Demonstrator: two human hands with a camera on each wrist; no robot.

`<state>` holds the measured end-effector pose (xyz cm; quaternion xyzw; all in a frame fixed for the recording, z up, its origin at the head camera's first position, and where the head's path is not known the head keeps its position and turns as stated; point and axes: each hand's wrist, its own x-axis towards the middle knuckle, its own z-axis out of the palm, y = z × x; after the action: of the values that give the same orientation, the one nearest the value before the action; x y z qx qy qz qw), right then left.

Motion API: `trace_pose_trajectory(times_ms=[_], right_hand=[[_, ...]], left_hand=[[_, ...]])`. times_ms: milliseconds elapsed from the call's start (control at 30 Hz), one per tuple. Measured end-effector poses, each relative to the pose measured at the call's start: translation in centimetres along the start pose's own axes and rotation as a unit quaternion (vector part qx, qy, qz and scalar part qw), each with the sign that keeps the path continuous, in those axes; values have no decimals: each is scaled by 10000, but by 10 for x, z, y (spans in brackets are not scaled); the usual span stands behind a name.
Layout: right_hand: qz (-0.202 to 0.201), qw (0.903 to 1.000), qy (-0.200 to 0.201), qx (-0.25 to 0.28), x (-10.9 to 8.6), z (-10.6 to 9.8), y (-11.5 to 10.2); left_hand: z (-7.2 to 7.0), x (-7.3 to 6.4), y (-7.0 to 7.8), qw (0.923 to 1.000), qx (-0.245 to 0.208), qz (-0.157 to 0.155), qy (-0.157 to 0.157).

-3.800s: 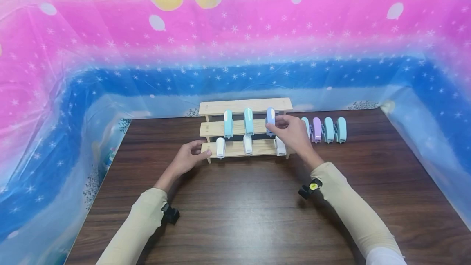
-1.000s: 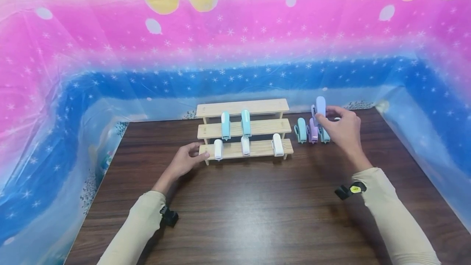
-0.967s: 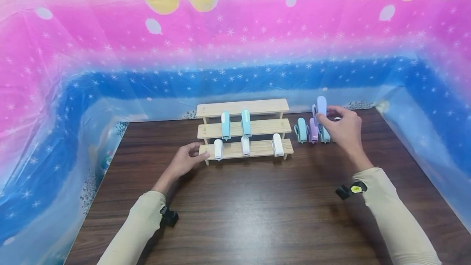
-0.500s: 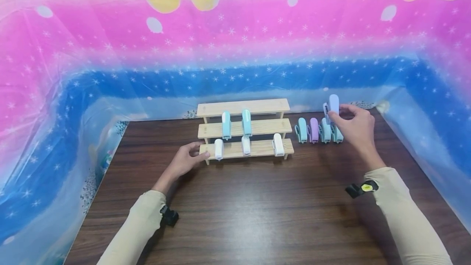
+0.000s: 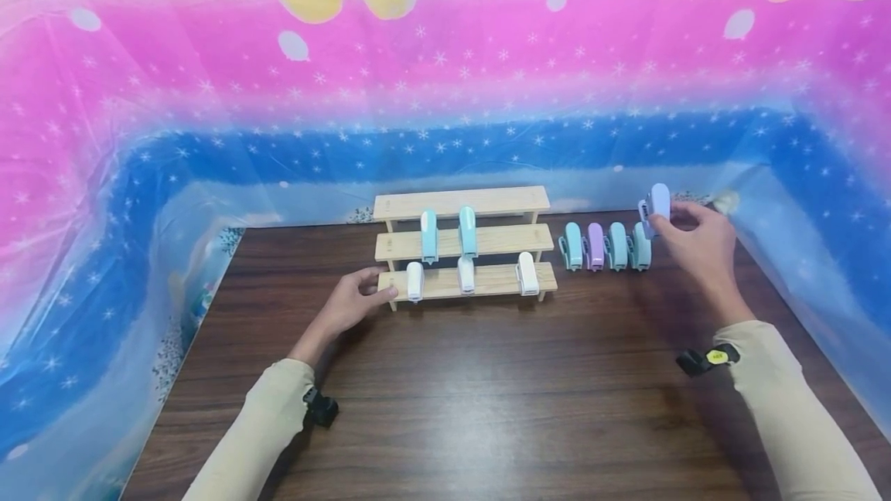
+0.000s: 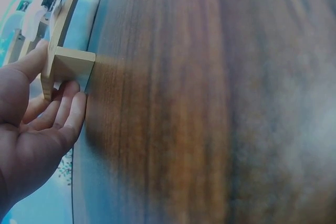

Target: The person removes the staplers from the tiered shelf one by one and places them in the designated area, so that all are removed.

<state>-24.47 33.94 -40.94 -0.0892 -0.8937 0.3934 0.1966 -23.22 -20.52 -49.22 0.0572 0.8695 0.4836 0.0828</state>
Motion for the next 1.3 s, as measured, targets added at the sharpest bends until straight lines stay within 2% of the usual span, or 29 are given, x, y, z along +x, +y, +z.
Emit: trace_pose_trajectory(times_ms=[533,733,1000,1300], right_hand=[[182,9995,-137,-204,1,-6,37],[213,9991,-146,-341,3,-4,48],[468,9972,-319,-491,9,1,67],[373,9960,-443,-681,15,11,89]], left_hand=[[-1,-2,2,10000,-48,-21,-7],[-1,-1,1,9999,-72,-78,2],[-1,-1,2,9998,-161,-104,13],[0,-2,2,9998,-195,-109,-3]])
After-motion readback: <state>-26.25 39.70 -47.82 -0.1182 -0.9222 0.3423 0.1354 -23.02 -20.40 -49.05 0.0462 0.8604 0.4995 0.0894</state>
